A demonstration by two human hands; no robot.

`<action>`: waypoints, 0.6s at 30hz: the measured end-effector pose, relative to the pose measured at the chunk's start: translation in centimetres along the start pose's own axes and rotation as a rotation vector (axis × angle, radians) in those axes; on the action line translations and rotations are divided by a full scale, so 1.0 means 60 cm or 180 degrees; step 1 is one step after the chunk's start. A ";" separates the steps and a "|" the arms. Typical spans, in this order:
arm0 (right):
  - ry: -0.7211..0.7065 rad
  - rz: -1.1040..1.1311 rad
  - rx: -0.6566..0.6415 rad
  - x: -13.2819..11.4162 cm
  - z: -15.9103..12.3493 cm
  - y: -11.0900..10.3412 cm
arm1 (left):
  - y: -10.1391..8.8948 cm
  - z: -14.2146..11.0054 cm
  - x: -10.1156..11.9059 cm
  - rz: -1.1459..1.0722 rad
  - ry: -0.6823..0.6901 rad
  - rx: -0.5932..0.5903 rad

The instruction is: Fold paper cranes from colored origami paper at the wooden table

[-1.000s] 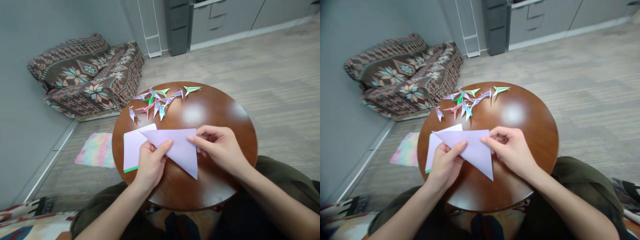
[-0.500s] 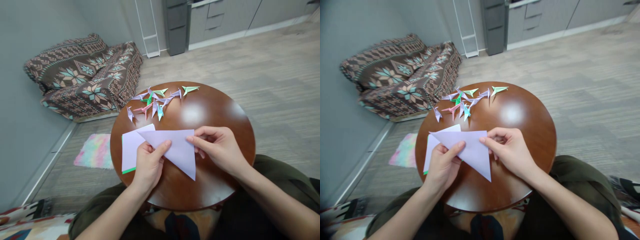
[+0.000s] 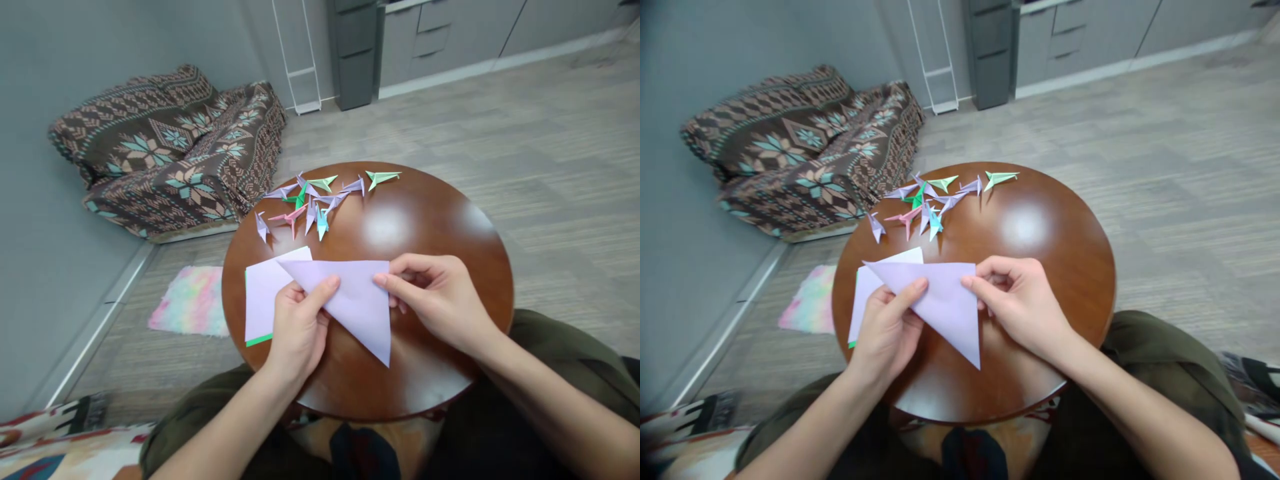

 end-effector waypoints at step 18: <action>0.0132 0.0107 0.0082 0.007 -0.003 0.001 | -0.001 0.000 0.003 -0.0023 0.0081 0.0048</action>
Point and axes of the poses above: each hand's wrist, its own z-axis towards the middle knuckle, its own y-axis out of the palm, x = y × z, the point moved 6 cm from there along z, towards the middle knuckle, and after that the axes turned 11 degrees about -y, right-handed, at the moved point
